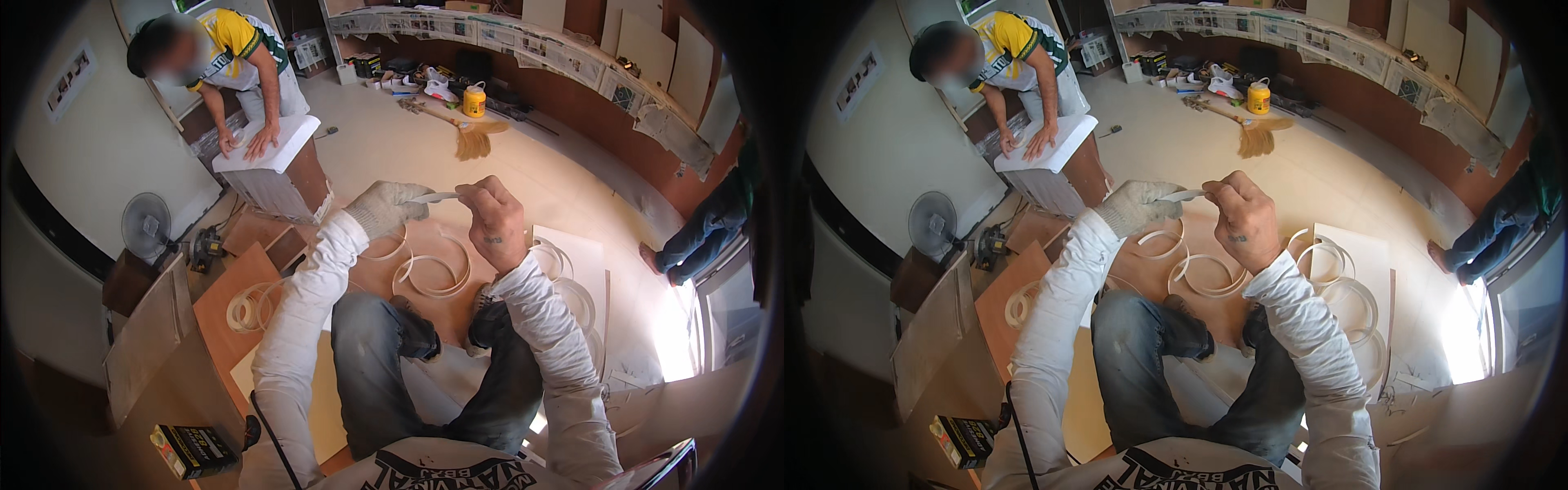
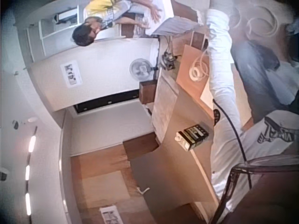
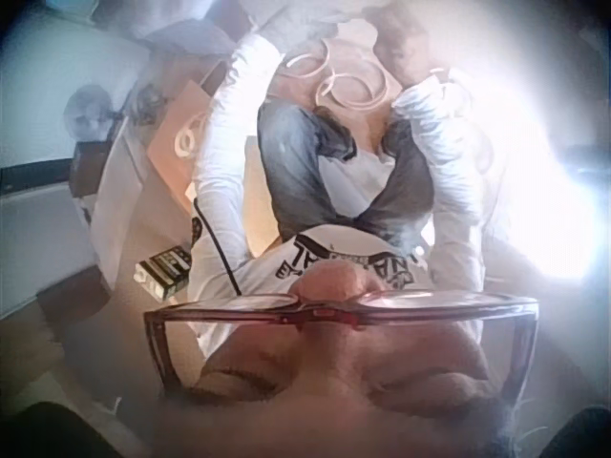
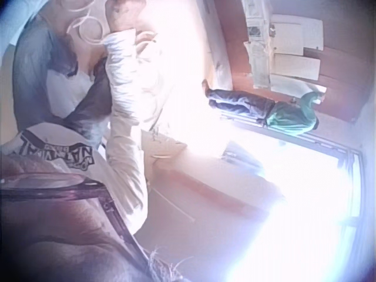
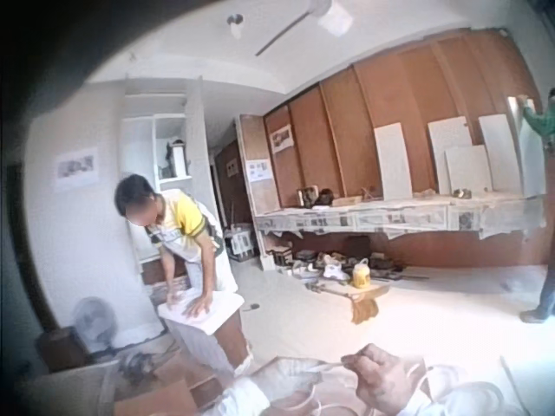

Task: The person sits on the floor and repeatedly peels the backing off strips of white edge banding. They then press the adhesive strips onto the edges of a wooden furniture component. The process involves peeling, aligning, and smoothing the banding onto the wood.

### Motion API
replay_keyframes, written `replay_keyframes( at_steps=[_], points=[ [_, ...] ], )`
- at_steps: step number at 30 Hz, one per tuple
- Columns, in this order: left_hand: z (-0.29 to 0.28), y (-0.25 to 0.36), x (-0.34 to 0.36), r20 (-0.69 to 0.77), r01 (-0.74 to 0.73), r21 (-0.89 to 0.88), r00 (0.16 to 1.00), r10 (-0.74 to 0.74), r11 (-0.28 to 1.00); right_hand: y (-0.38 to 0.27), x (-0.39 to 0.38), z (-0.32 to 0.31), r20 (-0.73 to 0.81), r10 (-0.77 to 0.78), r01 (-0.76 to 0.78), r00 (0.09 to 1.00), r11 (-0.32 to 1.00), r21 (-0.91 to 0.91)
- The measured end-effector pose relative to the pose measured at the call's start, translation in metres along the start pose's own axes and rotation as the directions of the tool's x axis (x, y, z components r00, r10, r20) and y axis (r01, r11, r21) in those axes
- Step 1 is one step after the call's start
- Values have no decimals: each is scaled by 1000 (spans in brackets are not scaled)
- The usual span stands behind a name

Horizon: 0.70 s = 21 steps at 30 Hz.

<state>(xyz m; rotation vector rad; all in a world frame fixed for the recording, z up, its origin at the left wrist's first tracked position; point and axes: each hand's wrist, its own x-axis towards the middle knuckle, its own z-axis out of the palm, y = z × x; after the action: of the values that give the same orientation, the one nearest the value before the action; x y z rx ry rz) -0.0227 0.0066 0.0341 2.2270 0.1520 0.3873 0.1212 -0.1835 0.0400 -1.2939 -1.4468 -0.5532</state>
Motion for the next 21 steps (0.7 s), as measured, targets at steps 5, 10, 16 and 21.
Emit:
replay_keyframes(
  at_steps=[5,10,16,21],
  points=[
    [-17,27,-24,136,111,-422,989,-58,900,-1,3,-7,-44,-14,18,999,994,107],
    [-26,38,-37,222,183,-402,970,-98,897,-3,4,-13,-61,-33,41,998,990,132],
    [-30,42,-35,260,269,-383,949,-176,884,-4,5,-17,-35,-79,84,996,985,149],
    [-30,42,-39,294,153,-176,951,-96,973,-12,7,-23,-21,-194,195,981,976,93]
  ],
)
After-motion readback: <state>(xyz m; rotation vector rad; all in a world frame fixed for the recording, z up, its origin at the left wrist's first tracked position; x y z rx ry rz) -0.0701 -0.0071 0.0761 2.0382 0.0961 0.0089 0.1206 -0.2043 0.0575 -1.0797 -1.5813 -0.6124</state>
